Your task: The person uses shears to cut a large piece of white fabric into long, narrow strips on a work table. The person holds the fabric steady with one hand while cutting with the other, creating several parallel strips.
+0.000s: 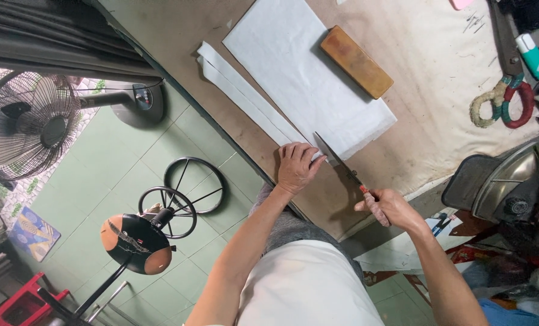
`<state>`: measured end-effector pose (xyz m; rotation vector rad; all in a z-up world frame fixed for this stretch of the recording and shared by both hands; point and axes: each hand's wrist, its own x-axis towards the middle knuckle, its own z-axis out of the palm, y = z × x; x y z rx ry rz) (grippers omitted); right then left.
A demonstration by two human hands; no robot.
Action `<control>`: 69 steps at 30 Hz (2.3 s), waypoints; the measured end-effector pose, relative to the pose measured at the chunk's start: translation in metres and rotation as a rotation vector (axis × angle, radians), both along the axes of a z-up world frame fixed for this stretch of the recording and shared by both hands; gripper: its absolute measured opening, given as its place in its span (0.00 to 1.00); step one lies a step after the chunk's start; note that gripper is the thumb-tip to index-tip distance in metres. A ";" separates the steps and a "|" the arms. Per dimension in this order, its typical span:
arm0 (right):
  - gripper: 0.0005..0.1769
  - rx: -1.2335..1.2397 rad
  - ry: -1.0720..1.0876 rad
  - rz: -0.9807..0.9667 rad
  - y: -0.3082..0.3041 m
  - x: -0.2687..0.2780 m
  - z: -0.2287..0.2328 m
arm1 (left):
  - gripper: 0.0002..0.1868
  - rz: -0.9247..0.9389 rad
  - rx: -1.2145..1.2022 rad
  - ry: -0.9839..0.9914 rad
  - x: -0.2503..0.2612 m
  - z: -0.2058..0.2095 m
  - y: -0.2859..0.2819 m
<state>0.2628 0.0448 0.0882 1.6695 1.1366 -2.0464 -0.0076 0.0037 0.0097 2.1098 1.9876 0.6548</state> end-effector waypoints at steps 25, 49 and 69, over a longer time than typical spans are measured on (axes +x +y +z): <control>0.22 0.063 -0.103 0.159 0.027 -0.039 0.030 | 0.14 0.012 0.011 -0.042 -0.001 0.004 0.003; 0.24 0.069 -0.170 0.197 0.031 -0.055 -0.001 | 0.13 0.021 0.031 -0.070 -0.004 0.011 0.006; 0.22 0.112 -0.083 0.165 0.032 -0.072 -0.015 | 0.13 0.235 0.215 0.037 -0.092 -0.012 0.070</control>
